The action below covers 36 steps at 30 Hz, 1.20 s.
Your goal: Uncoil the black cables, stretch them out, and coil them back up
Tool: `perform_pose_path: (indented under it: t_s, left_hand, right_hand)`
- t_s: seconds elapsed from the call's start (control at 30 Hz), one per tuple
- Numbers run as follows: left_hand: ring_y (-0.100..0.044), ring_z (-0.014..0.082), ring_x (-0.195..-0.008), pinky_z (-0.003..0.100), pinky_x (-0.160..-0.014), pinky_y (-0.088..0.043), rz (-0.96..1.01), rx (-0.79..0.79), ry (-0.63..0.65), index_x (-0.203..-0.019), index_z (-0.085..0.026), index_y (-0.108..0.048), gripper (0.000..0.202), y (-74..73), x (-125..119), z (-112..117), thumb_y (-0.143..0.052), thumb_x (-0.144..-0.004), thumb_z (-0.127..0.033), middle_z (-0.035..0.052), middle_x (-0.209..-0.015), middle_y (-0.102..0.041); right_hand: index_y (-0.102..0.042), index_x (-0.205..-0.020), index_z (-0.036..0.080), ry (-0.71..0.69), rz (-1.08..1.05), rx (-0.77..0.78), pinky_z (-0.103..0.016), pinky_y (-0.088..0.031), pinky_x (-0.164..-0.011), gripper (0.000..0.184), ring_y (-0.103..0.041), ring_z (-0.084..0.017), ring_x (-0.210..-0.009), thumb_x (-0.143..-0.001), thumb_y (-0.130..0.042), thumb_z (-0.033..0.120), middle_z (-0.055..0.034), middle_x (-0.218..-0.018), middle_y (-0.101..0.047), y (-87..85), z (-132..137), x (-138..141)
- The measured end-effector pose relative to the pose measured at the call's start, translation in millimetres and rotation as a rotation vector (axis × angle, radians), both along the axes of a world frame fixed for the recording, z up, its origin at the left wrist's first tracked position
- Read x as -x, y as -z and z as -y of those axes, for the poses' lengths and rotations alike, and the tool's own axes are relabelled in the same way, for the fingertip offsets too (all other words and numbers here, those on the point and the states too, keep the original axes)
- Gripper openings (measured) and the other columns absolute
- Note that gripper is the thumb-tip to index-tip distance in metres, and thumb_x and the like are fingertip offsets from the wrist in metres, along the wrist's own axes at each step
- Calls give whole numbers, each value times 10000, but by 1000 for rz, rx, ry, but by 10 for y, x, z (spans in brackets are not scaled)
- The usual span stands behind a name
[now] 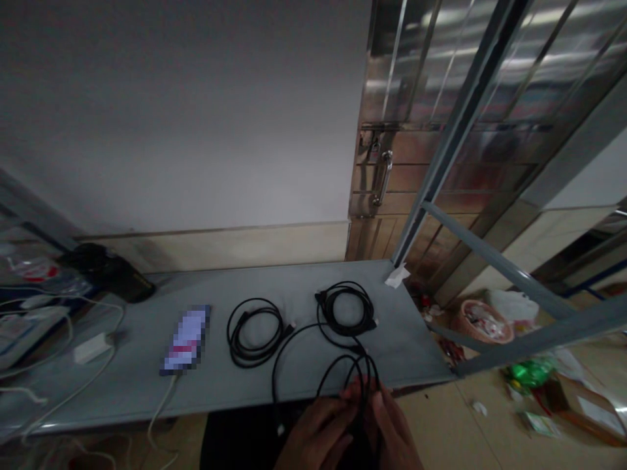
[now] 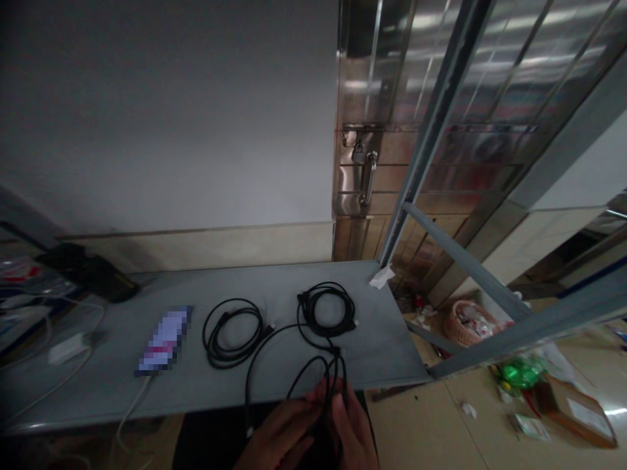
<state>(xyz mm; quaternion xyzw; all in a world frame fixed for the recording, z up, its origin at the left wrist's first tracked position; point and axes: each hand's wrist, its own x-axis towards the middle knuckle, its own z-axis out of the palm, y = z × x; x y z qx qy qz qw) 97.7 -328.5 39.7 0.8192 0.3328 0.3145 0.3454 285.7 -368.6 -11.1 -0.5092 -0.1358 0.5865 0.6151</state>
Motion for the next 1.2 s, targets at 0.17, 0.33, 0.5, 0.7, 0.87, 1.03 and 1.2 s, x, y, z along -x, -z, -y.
perform_pose_path:
  t_s: [0.17,0.33,0.5,0.7,0.87,1.03,1.2]
  left_hand:
    - [-770,294,-1326,372,-1127,-644,-178,-223,-131,-1617,-339,-621,596,234,354,-29,-769,-1040,-363,125,-1471,-774]
    - [-757,267,-1344,410,-1188,-615,-310,-308,-184,-1536,-367,-687,641,325,858,-74,-645,-966,-77,53,-1430,-809]
    - [-707,280,-1428,465,-1207,-609,-404,-277,-207,-1431,-396,-771,873,473,1087,-143,-521,-746,84,23,-1505,-771]
    - [-815,255,-1127,382,-1033,-674,-275,-267,-158,-1149,-342,-861,545,394,938,-326,-552,-899,31,41,-1165,-865]
    - [-819,264,-934,317,-874,-676,19,160,-302,-1024,-295,-861,193,-57,555,-188,-707,-1050,-408,65,-988,-859]
    - [-779,247,-767,331,-722,-679,354,603,-304,-1093,-240,-832,447,-503,130,8,-715,-1021,-666,86,-897,-825]
    - [-686,196,-596,231,-398,-509,887,760,-535,-1089,-217,-762,470,-812,320,-195,-871,-910,-638,26,-771,-736]
  right_hand:
    - [-799,-1111,280,-50,-27,-116,-376,-619,-830,592,-621,-195,-743,-771,-969,733,13,-777,-640,-270,-187,54]
    - [-823,-1136,215,-72,-165,-165,-274,-496,-539,628,-415,-103,-565,-784,-980,711,78,-679,-466,-577,-275,-40]
    - [-840,-1133,179,-112,-204,-146,-216,-363,-450,618,-320,-71,-540,-795,-989,674,89,-689,-416,-705,-225,-174]
    - [-819,-1129,186,-146,-163,-133,-208,-332,-439,631,-313,-70,-532,-808,-964,709,93,-686,-421,-776,-189,-205]
    - [-810,-1209,221,-292,21,-151,-327,-557,-577,650,-573,-161,-598,-923,-798,805,12,-749,-622,-659,-73,-127]
    - [-865,-1219,286,-224,428,-40,-429,-594,-1068,603,-723,-348,-1226,-822,-927,735,-111,-1274,-809,-567,54,-150]
    - [-848,-1013,220,-111,540,-154,-376,-608,-791,623,-705,-241,-760,-999,-679,820,-77,-783,-739,-806,-42,-626]
